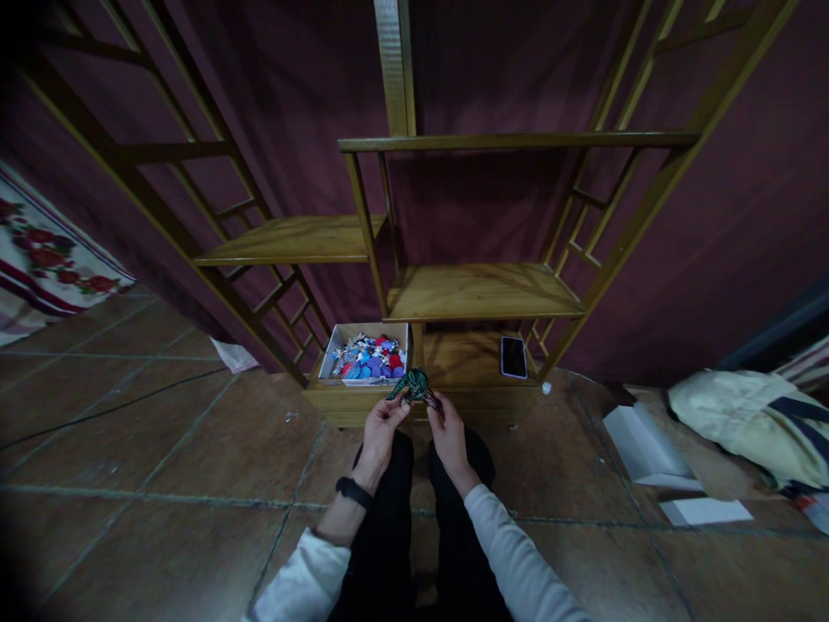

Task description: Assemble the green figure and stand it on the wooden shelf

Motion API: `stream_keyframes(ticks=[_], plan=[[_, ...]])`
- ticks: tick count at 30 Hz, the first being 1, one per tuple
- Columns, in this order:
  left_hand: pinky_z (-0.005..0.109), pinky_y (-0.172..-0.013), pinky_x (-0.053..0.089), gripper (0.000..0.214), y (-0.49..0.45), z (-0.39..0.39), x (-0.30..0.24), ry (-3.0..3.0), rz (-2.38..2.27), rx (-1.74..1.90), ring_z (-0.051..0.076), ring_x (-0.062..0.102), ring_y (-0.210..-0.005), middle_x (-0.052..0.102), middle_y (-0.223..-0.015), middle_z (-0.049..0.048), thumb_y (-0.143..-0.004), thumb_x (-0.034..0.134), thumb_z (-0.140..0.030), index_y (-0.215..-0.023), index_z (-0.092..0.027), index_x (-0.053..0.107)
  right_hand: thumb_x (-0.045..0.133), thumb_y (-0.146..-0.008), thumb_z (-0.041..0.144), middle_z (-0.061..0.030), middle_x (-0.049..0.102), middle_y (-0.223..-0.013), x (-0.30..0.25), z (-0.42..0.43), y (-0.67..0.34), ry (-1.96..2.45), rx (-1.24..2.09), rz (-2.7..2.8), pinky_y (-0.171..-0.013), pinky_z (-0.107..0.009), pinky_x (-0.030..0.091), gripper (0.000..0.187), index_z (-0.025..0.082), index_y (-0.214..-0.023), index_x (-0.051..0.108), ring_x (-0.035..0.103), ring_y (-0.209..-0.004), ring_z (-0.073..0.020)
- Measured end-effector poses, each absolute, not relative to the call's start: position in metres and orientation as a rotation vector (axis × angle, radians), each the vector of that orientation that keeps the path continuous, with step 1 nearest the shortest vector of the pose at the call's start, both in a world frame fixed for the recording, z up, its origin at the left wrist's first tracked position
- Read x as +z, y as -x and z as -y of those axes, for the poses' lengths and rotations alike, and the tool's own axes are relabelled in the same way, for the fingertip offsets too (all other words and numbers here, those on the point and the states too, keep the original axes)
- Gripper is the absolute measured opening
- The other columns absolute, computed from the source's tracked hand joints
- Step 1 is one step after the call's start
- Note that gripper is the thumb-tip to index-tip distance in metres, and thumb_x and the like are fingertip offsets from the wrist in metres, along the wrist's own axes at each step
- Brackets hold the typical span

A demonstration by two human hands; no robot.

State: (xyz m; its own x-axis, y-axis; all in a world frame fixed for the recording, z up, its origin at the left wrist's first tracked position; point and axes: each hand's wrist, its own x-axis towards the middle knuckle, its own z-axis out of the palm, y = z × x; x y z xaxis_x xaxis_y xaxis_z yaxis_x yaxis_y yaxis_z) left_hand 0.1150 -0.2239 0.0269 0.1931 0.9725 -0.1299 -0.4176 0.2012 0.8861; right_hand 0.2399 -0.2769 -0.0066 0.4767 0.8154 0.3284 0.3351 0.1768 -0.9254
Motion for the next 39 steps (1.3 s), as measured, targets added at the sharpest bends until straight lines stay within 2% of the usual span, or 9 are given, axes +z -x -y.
stream_keyframes(ticks=[6, 11, 17, 25, 39], plan=[[0.028, -0.082, 0.043, 0.031, -0.118, 0.229, 0.029, -0.886, -0.831, 1.135, 0.015, 0.063, -0.083, 0.069, -0.089, 0.0045, -0.058, 0.078, -0.022, -0.081, -0.016, 0.059, 0.048, -0.085, 0.035, -0.0088, 0.066, -0.106, -0.007, 0.276, -0.243, 1.394, 0.439, 1.048, -0.085, -0.037, 0.050, 0.033, 0.019, -0.114, 0.057, 0.063, -0.096, -0.0210], [0.025, -0.071, 0.043, 0.030, -0.118, 0.233, 0.030, -0.924, -0.841, 1.118, 0.015, 0.063, -0.078, 0.069, -0.085, 0.0047, -0.062, 0.075, -0.027, -0.084, -0.016, 0.058, 0.048, -0.085, 0.037, -0.0095, 0.065, -0.107, -0.010, 0.275, -0.245, 1.376, 0.460, 1.030, -0.086, -0.038, 0.049, 0.034, 0.019, -0.114, 0.056, 0.062, -0.097, -0.0214], [0.023, -0.066, 0.041, 0.028, -0.119, 0.236, 0.034, -0.963, -0.829, 1.125, 0.013, 0.061, -0.072, 0.068, -0.081, 0.0027, -0.064, 0.074, -0.028, -0.083, -0.017, 0.056, 0.047, -0.085, 0.036, -0.0098, 0.063, -0.105, -0.009, 0.275, -0.247, 1.375, 0.425, 1.043, -0.085, -0.037, 0.049, 0.033, 0.019, -0.113, 0.055, 0.061, -0.095, -0.0210], [0.021, -0.058, 0.039, 0.033, -0.122, 0.240, 0.042, -0.975, -0.898, 1.088, 0.008, 0.052, -0.054, 0.061, -0.062, -0.0038, -0.057, 0.078, -0.028, -0.081, -0.017, 0.057, 0.054, -0.081, 0.034, -0.0088, 0.061, -0.102, -0.018, 0.272, -0.249, 1.391, 0.442, 1.013, -0.082, -0.036, 0.048, 0.032, 0.018, -0.109, 0.055, 0.060, -0.091, -0.0203], [0.020, -0.053, 0.042, 0.041, -0.126, 0.245, 0.050, -1.067, -0.964, 1.058, 0.007, 0.052, -0.050, 0.060, -0.063, -0.0040, -0.056, 0.077, -0.035, -0.086, -0.016, 0.056, 0.058, -0.077, 0.037, -0.0065, 0.068, -0.092, -0.008, 0.272, -0.247, 1.391, 0.533, 0.936, -0.077, -0.033, 0.049, 0.029, 0.019, -0.099, 0.063, 0.062, -0.085, -0.0217]])
